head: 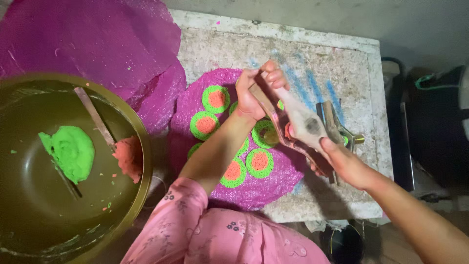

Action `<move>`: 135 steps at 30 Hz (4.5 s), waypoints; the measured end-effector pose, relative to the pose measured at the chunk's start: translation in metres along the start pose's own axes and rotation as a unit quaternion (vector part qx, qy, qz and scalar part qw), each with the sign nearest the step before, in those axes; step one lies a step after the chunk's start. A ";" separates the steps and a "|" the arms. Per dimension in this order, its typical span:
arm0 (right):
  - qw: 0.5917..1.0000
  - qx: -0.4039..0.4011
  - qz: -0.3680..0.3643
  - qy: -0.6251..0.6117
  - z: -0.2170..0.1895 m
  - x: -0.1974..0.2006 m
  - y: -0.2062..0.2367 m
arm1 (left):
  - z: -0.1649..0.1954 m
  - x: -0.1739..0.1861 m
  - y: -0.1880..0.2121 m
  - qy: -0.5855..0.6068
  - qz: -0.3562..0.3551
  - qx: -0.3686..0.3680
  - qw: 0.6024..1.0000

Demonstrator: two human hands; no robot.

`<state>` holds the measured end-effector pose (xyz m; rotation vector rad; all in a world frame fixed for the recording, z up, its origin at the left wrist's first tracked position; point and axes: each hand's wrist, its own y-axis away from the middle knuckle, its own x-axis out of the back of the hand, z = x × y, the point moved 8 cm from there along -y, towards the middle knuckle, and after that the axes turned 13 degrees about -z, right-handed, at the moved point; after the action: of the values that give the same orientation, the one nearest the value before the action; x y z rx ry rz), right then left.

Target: The person uses a wooden roller tool to press green and orange dough into circular patterns on a purple sheet. They repeatedly load dough onto the roller and press it onto the sheet to form concentric rings, then move the sheet aside and continue on a new sheet.

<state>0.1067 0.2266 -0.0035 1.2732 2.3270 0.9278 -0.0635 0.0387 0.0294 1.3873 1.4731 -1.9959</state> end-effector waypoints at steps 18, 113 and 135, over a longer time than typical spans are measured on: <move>0.967 0.153 0.136 0.151 -0.021 -0.029 -0.026 | 0.012 -0.033 -0.013 -0.052 -0.077 0.041 0.995; 0.791 0.112 0.506 0.325 -0.037 0.221 0.104 | -0.071 -0.002 -0.076 -0.812 -0.060 0.293 0.502; 0.793 -0.009 0.446 0.415 0.138 0.062 0.167 | 0.006 -0.073 0.332 -0.733 0.291 0.322 0.524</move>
<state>0.2543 0.3963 0.0107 2.3951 2.1120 2.1586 0.2021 -0.1305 -0.0984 -0.1428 -0.4957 -2.0279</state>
